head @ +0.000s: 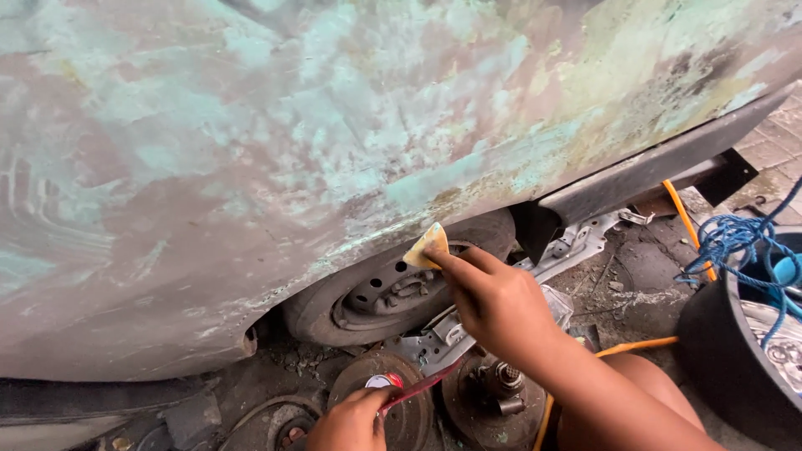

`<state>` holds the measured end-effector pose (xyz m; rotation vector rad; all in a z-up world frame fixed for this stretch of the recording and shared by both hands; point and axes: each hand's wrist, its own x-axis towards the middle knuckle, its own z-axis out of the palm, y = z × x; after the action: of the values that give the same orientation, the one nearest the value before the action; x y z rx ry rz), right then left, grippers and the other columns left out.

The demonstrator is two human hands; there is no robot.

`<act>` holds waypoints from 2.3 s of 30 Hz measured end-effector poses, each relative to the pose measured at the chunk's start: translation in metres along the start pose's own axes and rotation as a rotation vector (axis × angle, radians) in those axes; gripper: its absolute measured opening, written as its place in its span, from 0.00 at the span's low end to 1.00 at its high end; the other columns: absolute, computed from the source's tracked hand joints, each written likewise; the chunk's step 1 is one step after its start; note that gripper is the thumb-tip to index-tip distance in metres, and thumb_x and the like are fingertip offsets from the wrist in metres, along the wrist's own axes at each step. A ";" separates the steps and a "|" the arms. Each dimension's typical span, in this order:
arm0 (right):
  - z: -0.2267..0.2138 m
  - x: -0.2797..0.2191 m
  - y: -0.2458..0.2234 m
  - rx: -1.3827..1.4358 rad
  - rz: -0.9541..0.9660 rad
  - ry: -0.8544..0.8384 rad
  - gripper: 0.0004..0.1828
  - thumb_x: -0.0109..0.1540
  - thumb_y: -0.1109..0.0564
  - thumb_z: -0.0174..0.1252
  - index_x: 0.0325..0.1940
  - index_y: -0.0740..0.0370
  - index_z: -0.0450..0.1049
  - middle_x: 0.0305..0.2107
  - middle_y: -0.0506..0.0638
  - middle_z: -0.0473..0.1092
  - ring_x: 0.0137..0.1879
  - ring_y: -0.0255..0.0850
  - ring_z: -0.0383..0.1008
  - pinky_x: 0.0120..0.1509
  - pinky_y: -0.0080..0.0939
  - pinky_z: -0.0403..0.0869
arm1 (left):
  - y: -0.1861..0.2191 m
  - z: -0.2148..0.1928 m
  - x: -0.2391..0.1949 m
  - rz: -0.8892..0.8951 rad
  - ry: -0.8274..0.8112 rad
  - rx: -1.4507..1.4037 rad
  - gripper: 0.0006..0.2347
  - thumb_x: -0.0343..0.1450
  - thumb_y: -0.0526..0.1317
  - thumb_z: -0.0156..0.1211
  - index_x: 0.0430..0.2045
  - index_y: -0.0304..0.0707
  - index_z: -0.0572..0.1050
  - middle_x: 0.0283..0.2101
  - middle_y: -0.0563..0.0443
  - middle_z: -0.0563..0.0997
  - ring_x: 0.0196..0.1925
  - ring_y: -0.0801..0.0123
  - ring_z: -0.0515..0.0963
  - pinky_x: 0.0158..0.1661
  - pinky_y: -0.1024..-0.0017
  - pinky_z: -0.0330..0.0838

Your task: The person uses a small yellow scraper to apply a light-colored body filler to a damaged area on the side of a vehicle. They repeatedly scoop the filler from a red plastic card and spread it onto the car's surface near the wheel well.

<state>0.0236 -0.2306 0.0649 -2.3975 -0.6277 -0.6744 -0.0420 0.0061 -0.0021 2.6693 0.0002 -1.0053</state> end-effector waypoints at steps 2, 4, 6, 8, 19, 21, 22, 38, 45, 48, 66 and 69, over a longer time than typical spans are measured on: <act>-0.011 -0.003 0.011 0.018 0.037 -0.007 0.24 0.65 0.58 0.54 0.67 0.46 0.71 0.37 0.49 0.74 0.29 0.51 0.74 0.28 0.49 0.69 | 0.001 0.000 0.002 0.020 0.000 -0.008 0.17 0.75 0.44 0.49 0.59 0.76 0.71 0.57 0.75 0.77 0.56 0.72 0.80 0.55 0.67 0.76; -0.020 -0.008 0.024 0.038 0.072 -0.017 0.24 0.67 0.55 0.55 0.68 0.44 0.70 0.42 0.51 0.78 0.34 0.50 0.78 0.31 0.49 0.72 | 0.000 0.003 0.005 0.037 0.001 -0.020 0.17 0.75 0.44 0.49 0.58 0.75 0.71 0.57 0.74 0.77 0.55 0.73 0.80 0.55 0.68 0.76; -0.028 -0.014 0.040 -0.082 0.145 -0.086 0.35 0.65 0.53 0.57 0.76 0.37 0.58 0.42 0.49 0.80 0.27 0.53 0.75 0.27 0.52 0.69 | -0.001 0.008 0.012 0.036 0.002 -0.028 0.16 0.75 0.44 0.51 0.56 0.74 0.73 0.56 0.76 0.78 0.54 0.75 0.81 0.53 0.70 0.78; -0.035 -0.013 0.051 -0.089 0.169 -0.081 0.39 0.63 0.52 0.59 0.78 0.41 0.55 0.42 0.45 0.81 0.33 0.49 0.79 0.33 0.51 0.72 | 0.005 0.009 0.014 0.030 0.013 -0.006 0.16 0.75 0.44 0.50 0.56 0.76 0.72 0.56 0.78 0.78 0.53 0.75 0.81 0.54 0.72 0.78; -0.037 0.012 0.122 0.053 0.287 0.116 0.17 0.65 0.58 0.58 0.59 0.60 0.71 0.46 0.51 0.79 0.40 0.44 0.81 0.46 0.44 0.74 | 0.013 0.022 0.062 0.021 0.081 -0.033 0.20 0.70 0.46 0.48 0.54 0.84 0.72 0.57 0.81 0.76 0.54 0.68 0.80 0.51 0.64 0.72; -0.036 0.019 0.126 0.008 0.170 0.150 0.15 0.66 0.57 0.59 0.56 0.66 0.73 0.40 0.55 0.78 0.37 0.44 0.79 0.45 0.43 0.76 | 0.021 0.012 0.065 -0.010 -0.005 -0.034 0.21 0.71 0.44 0.45 0.55 0.87 0.72 0.54 0.72 0.76 0.53 0.70 0.79 0.49 0.67 0.71; -0.046 0.026 0.124 0.009 0.177 0.150 0.15 0.66 0.57 0.59 0.56 0.66 0.73 0.40 0.55 0.78 0.37 0.44 0.79 0.45 0.43 0.76 | 0.021 0.014 0.071 -0.010 -0.011 -0.030 0.21 0.71 0.44 0.45 0.55 0.87 0.72 0.54 0.72 0.76 0.53 0.70 0.79 0.49 0.67 0.71; -0.104 0.097 0.103 -0.437 -0.109 0.143 0.12 0.72 0.53 0.70 0.34 0.54 0.80 0.22 0.44 0.70 0.29 0.43 0.69 0.30 0.44 0.61 | 0.076 -0.039 0.081 -0.006 -0.166 -0.034 0.22 0.73 0.40 0.45 0.56 0.85 0.72 0.54 0.73 0.75 0.54 0.73 0.77 0.50 0.68 0.70; -0.093 0.102 0.108 -0.523 -0.149 0.175 0.19 0.74 0.47 0.72 0.31 0.51 0.77 0.21 0.41 0.69 0.28 0.41 0.68 0.29 0.42 0.59 | 0.059 -0.022 0.106 -0.012 -0.184 -0.024 0.29 0.68 0.36 0.47 0.61 0.88 0.67 0.66 0.85 0.68 0.61 0.76 0.74 0.60 0.71 0.69; -0.093 0.102 0.110 -0.528 -0.135 0.158 0.17 0.74 0.47 0.72 0.33 0.52 0.78 0.22 0.42 0.70 0.29 0.43 0.69 0.30 0.44 0.60 | 0.056 -0.022 0.110 -0.013 -0.210 -0.052 0.29 0.68 0.37 0.45 0.61 0.88 0.67 0.63 0.84 0.70 0.58 0.74 0.75 0.54 0.69 0.69; -0.088 0.097 0.106 -0.594 -0.140 0.159 0.22 0.76 0.52 0.72 0.29 0.51 0.75 0.20 0.42 0.66 0.28 0.41 0.67 0.30 0.41 0.57 | 0.049 -0.008 0.111 0.002 -0.144 -0.049 0.31 0.66 0.37 0.48 0.60 0.92 0.68 0.66 0.91 0.67 0.59 0.75 0.76 0.58 0.69 0.70; -0.088 0.096 0.103 -0.576 -0.129 0.154 0.24 0.76 0.52 0.72 0.28 0.52 0.72 0.19 0.43 0.64 0.27 0.42 0.63 0.30 0.42 0.55 | 0.058 -0.019 0.104 -0.008 -0.197 -0.060 0.29 0.68 0.38 0.46 0.61 0.89 0.67 0.66 0.87 0.67 0.61 0.74 0.74 0.59 0.70 0.69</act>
<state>0.1271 -0.3338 0.1440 -2.7966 -0.5836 -1.2199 0.0546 -0.0544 -0.0403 2.5076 -0.0002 -1.2458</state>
